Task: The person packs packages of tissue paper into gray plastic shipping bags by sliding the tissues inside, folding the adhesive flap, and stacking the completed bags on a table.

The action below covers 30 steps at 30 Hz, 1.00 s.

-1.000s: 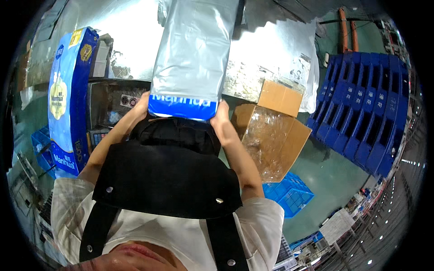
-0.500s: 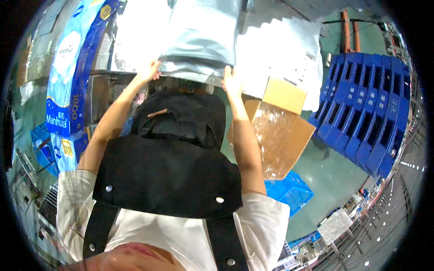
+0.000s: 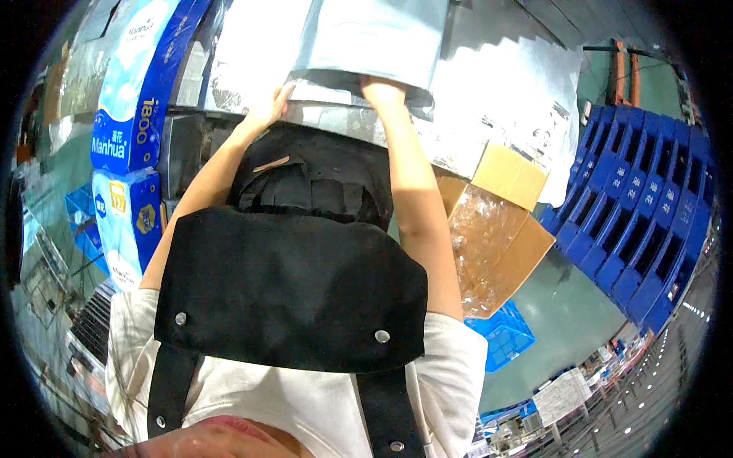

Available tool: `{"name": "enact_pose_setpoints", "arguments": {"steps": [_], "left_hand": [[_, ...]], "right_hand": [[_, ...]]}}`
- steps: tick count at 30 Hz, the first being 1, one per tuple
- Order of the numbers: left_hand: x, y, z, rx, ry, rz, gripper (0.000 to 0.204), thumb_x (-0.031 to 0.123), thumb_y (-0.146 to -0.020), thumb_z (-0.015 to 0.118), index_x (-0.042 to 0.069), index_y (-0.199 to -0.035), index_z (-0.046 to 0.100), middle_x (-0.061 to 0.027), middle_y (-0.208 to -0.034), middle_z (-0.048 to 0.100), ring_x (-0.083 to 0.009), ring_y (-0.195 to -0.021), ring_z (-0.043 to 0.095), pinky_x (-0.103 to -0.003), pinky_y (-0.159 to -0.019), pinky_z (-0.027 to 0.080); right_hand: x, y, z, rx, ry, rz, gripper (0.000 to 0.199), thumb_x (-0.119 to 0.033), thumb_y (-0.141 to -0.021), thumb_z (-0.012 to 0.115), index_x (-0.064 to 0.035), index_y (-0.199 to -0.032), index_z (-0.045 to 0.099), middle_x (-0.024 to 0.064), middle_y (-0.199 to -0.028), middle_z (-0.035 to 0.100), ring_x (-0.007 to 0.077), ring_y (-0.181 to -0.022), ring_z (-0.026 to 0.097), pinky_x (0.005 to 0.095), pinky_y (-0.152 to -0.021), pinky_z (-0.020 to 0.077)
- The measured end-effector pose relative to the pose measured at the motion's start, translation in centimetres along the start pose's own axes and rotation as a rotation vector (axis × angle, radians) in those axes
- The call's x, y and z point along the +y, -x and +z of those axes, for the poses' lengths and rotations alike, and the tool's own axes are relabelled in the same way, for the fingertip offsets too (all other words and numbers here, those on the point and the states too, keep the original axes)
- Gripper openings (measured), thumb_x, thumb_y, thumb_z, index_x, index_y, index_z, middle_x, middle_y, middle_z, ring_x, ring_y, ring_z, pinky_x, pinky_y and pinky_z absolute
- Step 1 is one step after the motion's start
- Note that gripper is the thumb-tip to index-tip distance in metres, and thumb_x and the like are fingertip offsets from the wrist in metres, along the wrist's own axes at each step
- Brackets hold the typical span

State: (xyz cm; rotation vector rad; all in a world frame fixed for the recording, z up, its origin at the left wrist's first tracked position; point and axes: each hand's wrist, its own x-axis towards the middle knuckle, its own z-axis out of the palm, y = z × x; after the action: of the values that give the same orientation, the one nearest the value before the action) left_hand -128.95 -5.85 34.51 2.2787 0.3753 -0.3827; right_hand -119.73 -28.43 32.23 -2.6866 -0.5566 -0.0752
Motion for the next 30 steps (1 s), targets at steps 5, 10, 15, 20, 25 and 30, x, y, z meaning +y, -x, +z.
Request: {"name": "enact_pose_setpoints", "arguments": {"steps": [5,10,15,20,25,30], "left_hand": [[-0.5,0.8,-1.5,-0.159,0.256,-0.053,0.038,0.03,-0.085,0.049,-0.001,-0.066,0.056,-0.0043,-0.053,0.052,-0.0157,-0.053,0.053,-0.03,-0.051,0.042],[2.3,-1.3,-1.4,0.034,-0.002,0.052,0.035,0.033,-0.074,0.06,-0.001,-0.076,0.061,-0.0103,-0.055,0.055,-0.017,-0.054,0.054,-0.029,-0.054,0.043],[1.2,-3.3,-1.3,0.069,-0.036,0.107,0.02,0.021,-0.073,0.059,0.001,-0.07,0.06,-0.01,-0.052,0.053,-0.0154,-0.049,0.052,-0.03,-0.05,0.041],[-1.9,-2.9,-2.1,-0.111,0.291,-0.085,0.03,0.032,-0.075,0.062,0.003,-0.064,0.06,0.0027,-0.055,0.051,-0.008,-0.05,0.044,-0.025,-0.047,0.035],[-4.8,-2.5,-6.0,-0.035,0.159,-0.155,0.034,0.037,-0.073,0.064,0.003,-0.077,0.063,-0.0005,-0.062,0.057,-0.0094,-0.056,0.053,-0.024,-0.053,0.043],[3.3,-5.6,-7.3,0.322,-0.681,0.678,0.061,0.01,-0.073,0.058,0.006,-0.128,0.031,-0.0154,-0.13,0.034,-0.026,-0.121,0.033,-0.035,-0.099,0.03]], "right_hand": [[-2.5,5.3,-0.5,-0.087,-0.14,-0.027,0.025,-0.025,-0.076,0.057,-0.008,-0.094,0.06,0.0115,-0.085,0.059,0.0302,-0.079,0.056,0.0388,-0.075,0.0419],[-2.8,5.6,-0.1,-0.095,-0.198,-0.043,0.012,-0.016,-0.075,0.057,-0.0072,-0.083,0.057,0.011,-0.079,0.056,0.0284,-0.076,0.055,0.0395,-0.069,0.0418],[-3.7,8.5,-1.7,-0.048,-0.253,-0.183,0.009,-0.007,-0.077,0.051,-0.004,-0.085,0.053,0.0142,-0.08,0.052,0.0313,-0.076,0.051,0.0404,-0.068,0.0423],[6.0,22.2,-9.5,-0.274,-0.325,0.357,0.027,-0.002,-0.073,0.049,-0.0055,-0.1,0.049,0.0161,-0.086,0.051,0.0331,-0.085,0.05,0.0395,-0.074,0.0425],[15.0,33.8,-15.6,-1.404,0.419,0.41,0.034,-0.013,-0.076,0.053,-0.0059,-0.108,0.046,0.0169,-0.111,0.05,0.0318,-0.092,0.052,0.0386,-0.076,0.0443],[7.6,11.1,-13.6,-0.159,-0.042,0.126,0.03,-0.003,-0.075,0.051,-0.0053,-0.105,0.053,0.018,-0.1,0.056,0.0358,-0.083,0.055,0.0403,-0.072,0.0455]]}}
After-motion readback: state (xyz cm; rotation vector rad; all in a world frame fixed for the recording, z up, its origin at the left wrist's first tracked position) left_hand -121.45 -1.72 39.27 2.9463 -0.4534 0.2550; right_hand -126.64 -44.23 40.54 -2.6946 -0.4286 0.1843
